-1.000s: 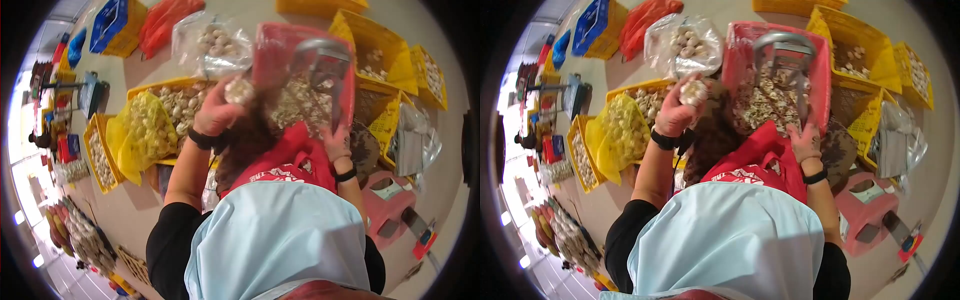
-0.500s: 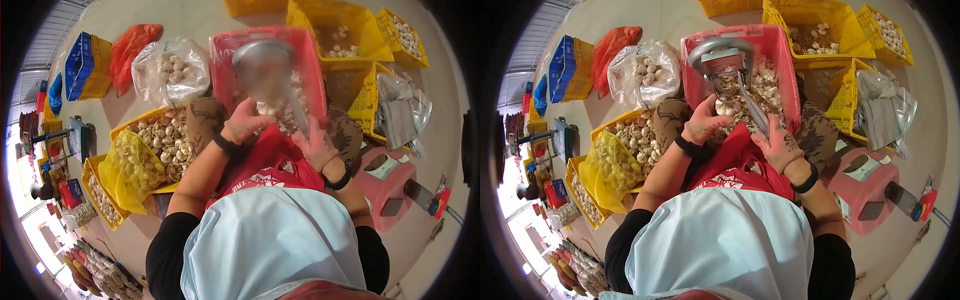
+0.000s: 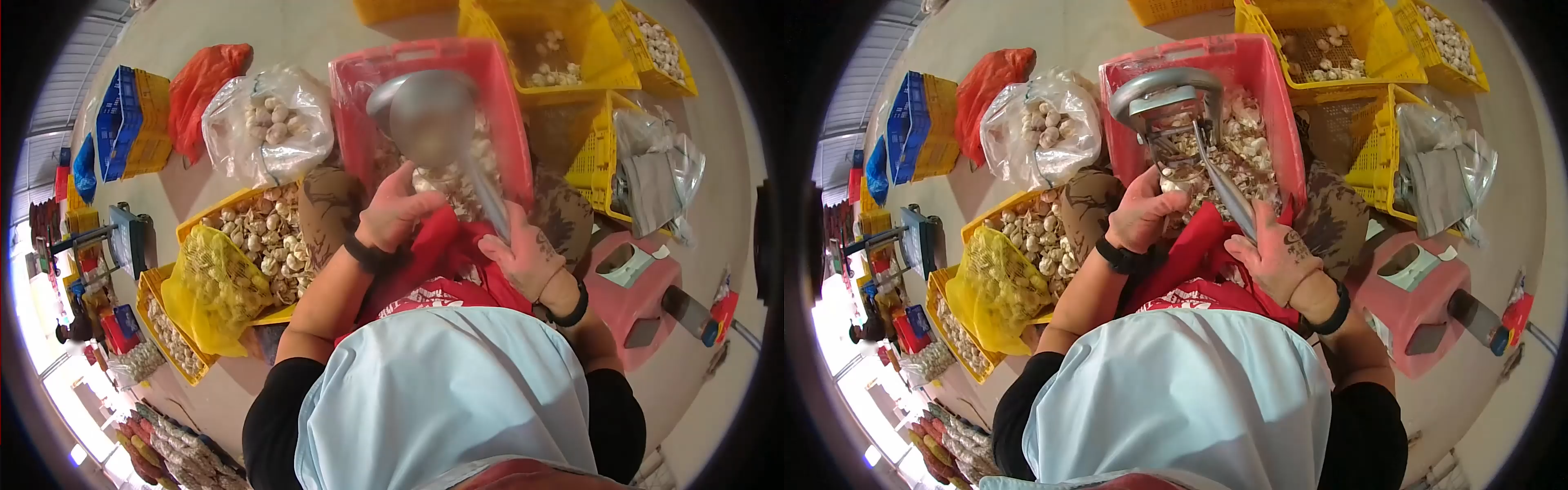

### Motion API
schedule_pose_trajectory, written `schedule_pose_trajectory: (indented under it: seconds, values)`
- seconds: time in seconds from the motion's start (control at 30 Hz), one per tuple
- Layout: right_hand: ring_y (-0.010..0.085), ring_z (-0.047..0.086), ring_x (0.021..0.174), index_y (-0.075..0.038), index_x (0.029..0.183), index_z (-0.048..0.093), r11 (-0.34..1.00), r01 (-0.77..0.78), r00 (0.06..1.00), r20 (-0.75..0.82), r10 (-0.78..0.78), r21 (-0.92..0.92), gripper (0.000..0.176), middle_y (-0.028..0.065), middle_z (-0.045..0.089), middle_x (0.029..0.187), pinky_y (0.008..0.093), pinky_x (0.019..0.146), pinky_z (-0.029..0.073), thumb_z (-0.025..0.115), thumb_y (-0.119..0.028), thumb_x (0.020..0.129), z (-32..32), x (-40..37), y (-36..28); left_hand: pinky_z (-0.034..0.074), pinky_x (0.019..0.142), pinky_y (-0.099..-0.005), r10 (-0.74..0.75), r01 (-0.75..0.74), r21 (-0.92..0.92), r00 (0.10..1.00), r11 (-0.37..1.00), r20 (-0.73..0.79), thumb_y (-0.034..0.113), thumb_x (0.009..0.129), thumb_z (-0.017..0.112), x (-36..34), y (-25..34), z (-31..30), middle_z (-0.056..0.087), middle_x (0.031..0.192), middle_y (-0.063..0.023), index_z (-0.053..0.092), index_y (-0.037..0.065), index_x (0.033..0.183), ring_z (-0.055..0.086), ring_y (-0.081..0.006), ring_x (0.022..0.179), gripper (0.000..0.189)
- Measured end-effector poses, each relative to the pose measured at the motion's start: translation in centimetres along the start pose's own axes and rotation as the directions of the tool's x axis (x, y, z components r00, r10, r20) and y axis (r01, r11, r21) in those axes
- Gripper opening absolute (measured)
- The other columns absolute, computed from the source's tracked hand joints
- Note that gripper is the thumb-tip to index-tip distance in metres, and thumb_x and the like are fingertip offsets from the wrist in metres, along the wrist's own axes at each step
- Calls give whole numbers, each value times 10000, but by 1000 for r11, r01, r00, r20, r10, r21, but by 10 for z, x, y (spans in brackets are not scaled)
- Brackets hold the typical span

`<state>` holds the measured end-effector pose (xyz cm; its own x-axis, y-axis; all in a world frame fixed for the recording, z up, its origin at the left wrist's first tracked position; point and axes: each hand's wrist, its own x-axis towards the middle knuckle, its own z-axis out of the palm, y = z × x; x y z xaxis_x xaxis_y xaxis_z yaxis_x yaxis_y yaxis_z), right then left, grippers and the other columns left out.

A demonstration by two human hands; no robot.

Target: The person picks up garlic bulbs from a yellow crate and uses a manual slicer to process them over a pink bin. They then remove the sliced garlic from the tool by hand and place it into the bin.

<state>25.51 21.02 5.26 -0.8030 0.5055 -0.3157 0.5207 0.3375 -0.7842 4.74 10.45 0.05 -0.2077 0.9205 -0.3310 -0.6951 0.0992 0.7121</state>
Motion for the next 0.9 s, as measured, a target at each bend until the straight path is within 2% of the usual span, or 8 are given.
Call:
schedule_pose_trajectory:
  seconds: [0.13,0.4,0.5,0.63,0.67,0.77,0.8,0.9]
  values:
    - [468,615,765,8,1253,349,1000,-17,1000,-2,18,13,526,273,606,779,481,625,466,643,-239,893,5,2,9,352,510,-203,-61,63,-87,998,994,25,281,781,783,-2,5,5,551,834,18,523,17,1208,467,-70,632,565]
    - [421,643,871,5,1222,422,994,-87,996,14,86,64,462,249,640,910,439,738,510,628,-250,896,24,28,46,377,526,-209,-24,25,-22,999,999,45,272,773,780,8,7,9,563,873,-5,510,7,1220,486,-78,649,585]
    - [389,639,931,0,1232,433,981,163,959,-219,-182,-102,471,236,633,1007,412,797,508,652,-217,876,45,51,81,378,539,-216,50,-50,-4,996,999,70,286,779,772,10,-1,11,569,936,-21,479,-1,1271,492,-84,676,640]
    - [395,541,1093,-38,1317,428,963,266,922,-284,-264,-35,533,217,542,1194,432,919,447,658,-146,848,56,61,96,369,537,-225,8,-15,57,994,998,113,325,809,745,-4,-11,-7,570,994,-36,424,-3,1336,486,-93,679,698]
    - [366,509,1144,-45,1339,427,949,286,910,-273,-313,-135,565,198,518,1239,436,953,418,667,-150,839,51,62,96,365,538,-224,-2,-3,46,993,999,117,340,817,736,-8,-12,-10,570,994,-36,417,-2,1341,484,-94,677,702]
    - [331,512,1153,-56,1334,450,809,404,714,-405,-571,-427,579,162,534,1242,430,962,410,694,-215,834,44,38,60,365,537,-222,-16,11,37,989,999,149,381,842,708,-18,-16,-15,572,978,-43,408,-3,1344,484,-101,665,700]
    - [307,499,1181,-67,1323,473,730,558,601,-414,-684,-395,577,134,535,1270,428,973,398,700,-271,832,46,35,49,373,537,-222,-14,5,55,986,998,165,392,850,697,-23,-17,-15,572,963,-47,413,-3,1337,489,-104,660,689]
    - [303,506,1181,-78,1304,496,717,653,676,-239,-697,-244,564,122,545,1276,441,971,398,707,-286,823,47,33,6,403,535,-224,-80,35,174,963,984,256,469,871,652,-40,-9,-4,586,923,-69,425,-5,1317,523,-121,652,690]
